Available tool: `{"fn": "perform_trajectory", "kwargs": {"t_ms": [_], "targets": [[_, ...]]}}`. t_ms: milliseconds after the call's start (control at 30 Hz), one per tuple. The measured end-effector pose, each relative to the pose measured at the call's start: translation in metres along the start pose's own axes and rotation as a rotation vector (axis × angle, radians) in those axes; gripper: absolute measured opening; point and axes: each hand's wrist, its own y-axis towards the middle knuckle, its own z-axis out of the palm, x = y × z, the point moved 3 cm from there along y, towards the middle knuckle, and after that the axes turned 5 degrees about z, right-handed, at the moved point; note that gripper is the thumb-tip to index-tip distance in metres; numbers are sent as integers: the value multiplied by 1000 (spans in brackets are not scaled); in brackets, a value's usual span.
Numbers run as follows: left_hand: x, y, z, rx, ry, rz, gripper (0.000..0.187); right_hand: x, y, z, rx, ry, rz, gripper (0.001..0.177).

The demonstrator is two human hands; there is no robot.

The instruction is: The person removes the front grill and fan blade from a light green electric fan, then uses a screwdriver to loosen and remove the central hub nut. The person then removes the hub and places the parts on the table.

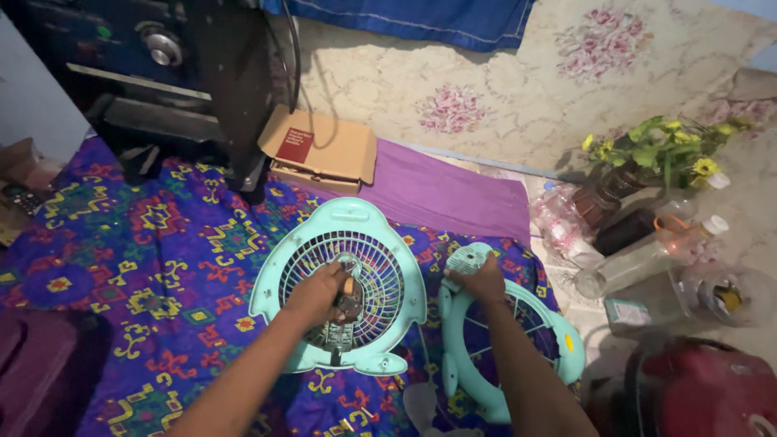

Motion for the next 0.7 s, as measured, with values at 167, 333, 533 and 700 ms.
{"fn": "perform_trajectory", "kwargs": {"t_ms": [167, 333, 533, 700], "targets": [[7, 12, -7, 53, -63, 31, 65, -25, 24, 11, -5, -47, 80, 93], [20, 23, -8, 123, -166, 94, 63, -47, 33, 16, 23, 252, 175, 58], [30, 26, -2, 184, -218, 120, 65, -65, 32, 7, 61, 415, 245, 35], [33, 25, 4, 84, -224, 196, 47, -39, 22, -9, 153, 979, 310, 25]]}}
